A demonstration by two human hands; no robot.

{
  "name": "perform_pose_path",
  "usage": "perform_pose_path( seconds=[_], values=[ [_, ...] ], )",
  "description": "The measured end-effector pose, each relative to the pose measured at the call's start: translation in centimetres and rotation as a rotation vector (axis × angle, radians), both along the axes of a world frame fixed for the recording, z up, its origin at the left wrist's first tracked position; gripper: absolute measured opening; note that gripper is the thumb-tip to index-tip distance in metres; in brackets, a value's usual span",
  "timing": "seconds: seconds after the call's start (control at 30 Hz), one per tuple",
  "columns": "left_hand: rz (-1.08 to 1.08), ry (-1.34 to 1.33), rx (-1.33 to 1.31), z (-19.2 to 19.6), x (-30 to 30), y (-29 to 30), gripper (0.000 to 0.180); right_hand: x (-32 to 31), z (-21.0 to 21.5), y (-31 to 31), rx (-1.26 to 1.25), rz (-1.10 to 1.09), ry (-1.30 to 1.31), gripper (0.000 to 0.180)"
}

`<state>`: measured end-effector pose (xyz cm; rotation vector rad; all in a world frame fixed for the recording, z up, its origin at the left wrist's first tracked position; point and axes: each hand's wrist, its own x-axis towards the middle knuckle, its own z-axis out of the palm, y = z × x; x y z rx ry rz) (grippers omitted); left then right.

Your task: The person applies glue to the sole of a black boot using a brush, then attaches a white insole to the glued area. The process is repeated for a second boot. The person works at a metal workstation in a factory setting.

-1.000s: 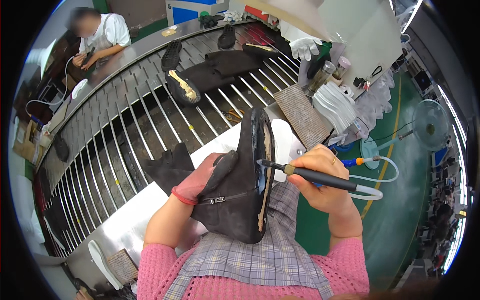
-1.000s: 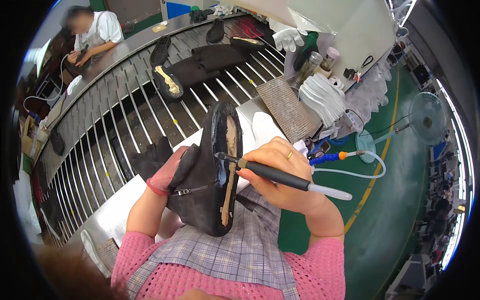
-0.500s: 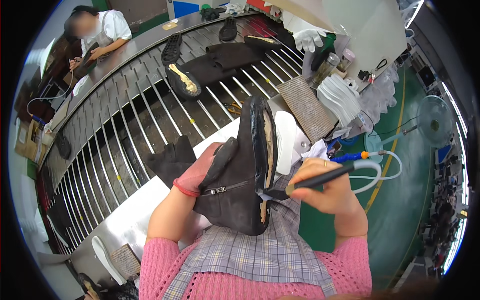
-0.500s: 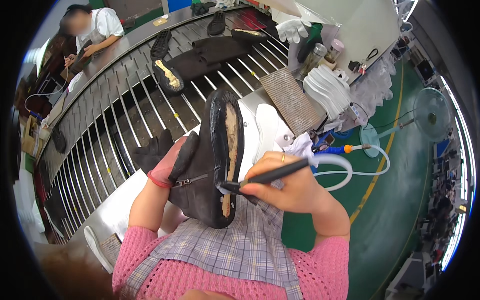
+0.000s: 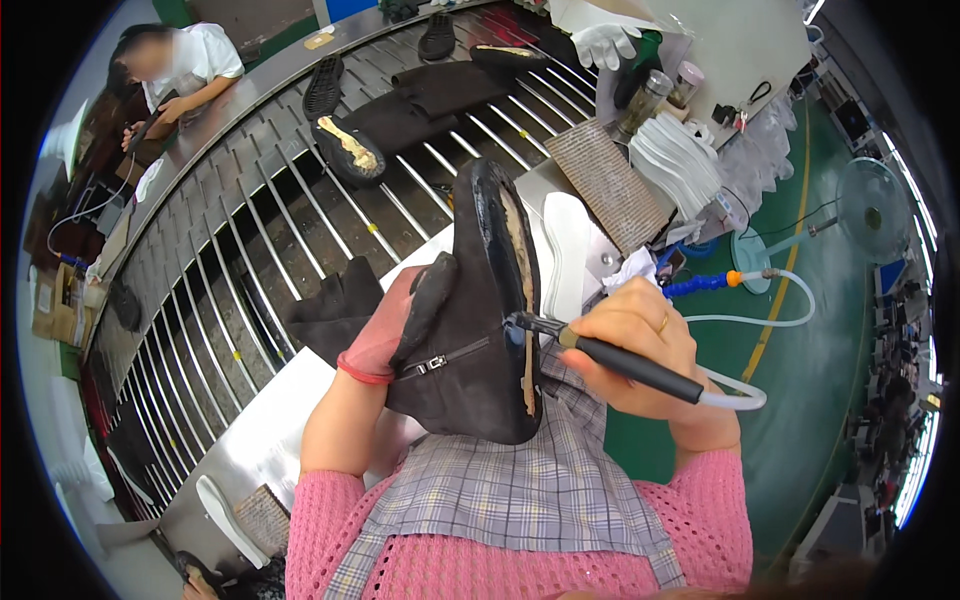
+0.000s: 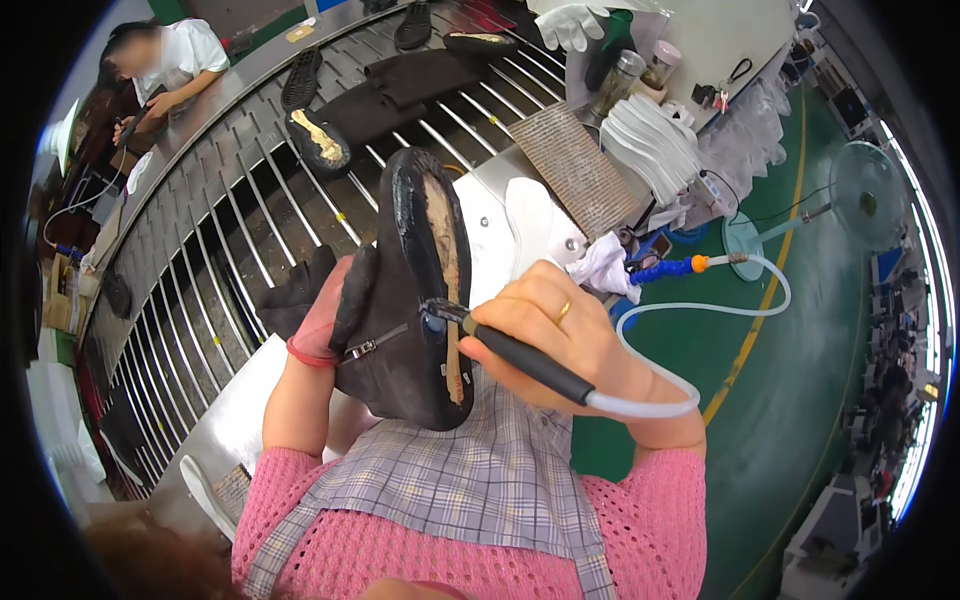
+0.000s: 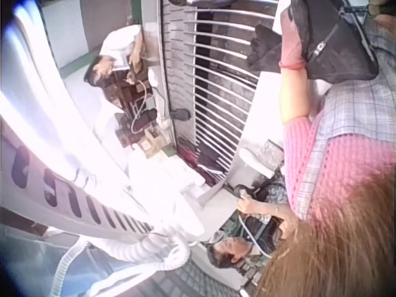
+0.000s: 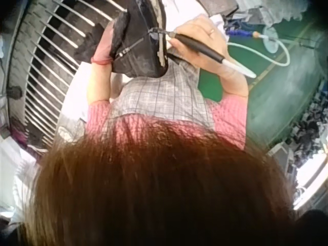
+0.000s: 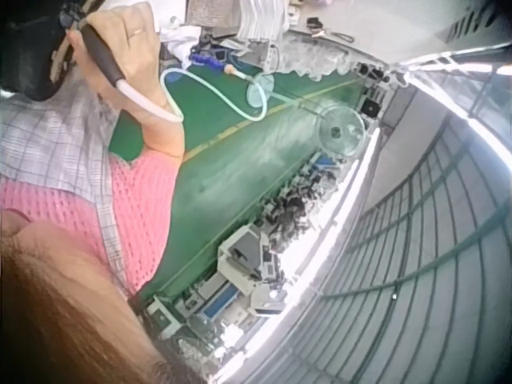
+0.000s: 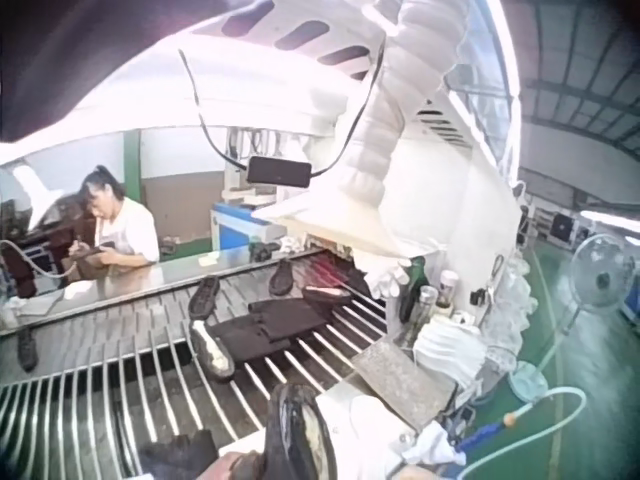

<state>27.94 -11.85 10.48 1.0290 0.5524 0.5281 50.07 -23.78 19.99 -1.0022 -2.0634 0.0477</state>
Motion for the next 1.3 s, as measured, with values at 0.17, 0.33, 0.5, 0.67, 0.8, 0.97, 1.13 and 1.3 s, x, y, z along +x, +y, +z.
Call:
perform_pose_path(
  seconds=[0.17,0.33,0.5,0.67,0.8,0.97,1.13,1.3],
  values=[
    [0.029,-0.056,-0.055,0.2,0.4,0.1,0.035,0.2,0.2,-0.4,-0.152,0.027,0.051,0.024],
    [0.047,-0.125,-0.126,0.2,0.7,-0.1,0.046,0.7,0.1,-1.0,-0.322,0.157,0.157,0.02],
    [0.058,-0.285,-0.249,-0.8,1.3,-0.7,0.056,1.0,-3.2,0.2,-0.382,-0.13,0.591,0.011],
    [0.123,-0.365,-0.364,-1.8,2.2,-1.7,0.062,0.5,-3.7,-1.5,-0.211,0.038,0.452,0.017],
    [0.141,-0.329,-0.375,-1.6,2.6,-2.2,0.063,0.4,-3.0,-0.9,-0.085,-0.079,0.33,0.024],
    [0.144,-0.247,-0.27,-2.1,2.5,-2.1,0.058,1.5,-1.5,-2.2,-0.247,0.05,0.277,0.021],
    [0.063,-0.216,-0.277,-1.9,2.5,-2.0,0.057,2.8,-0.1,-1.4,-0.381,-0.003,0.316,0.016],
    [0.121,-0.083,-0.098,-0.3,3.1,-2.7,0.044,3.0,0.3,-0.7,-0.363,-0.015,0.212,0.016]
  ],
)
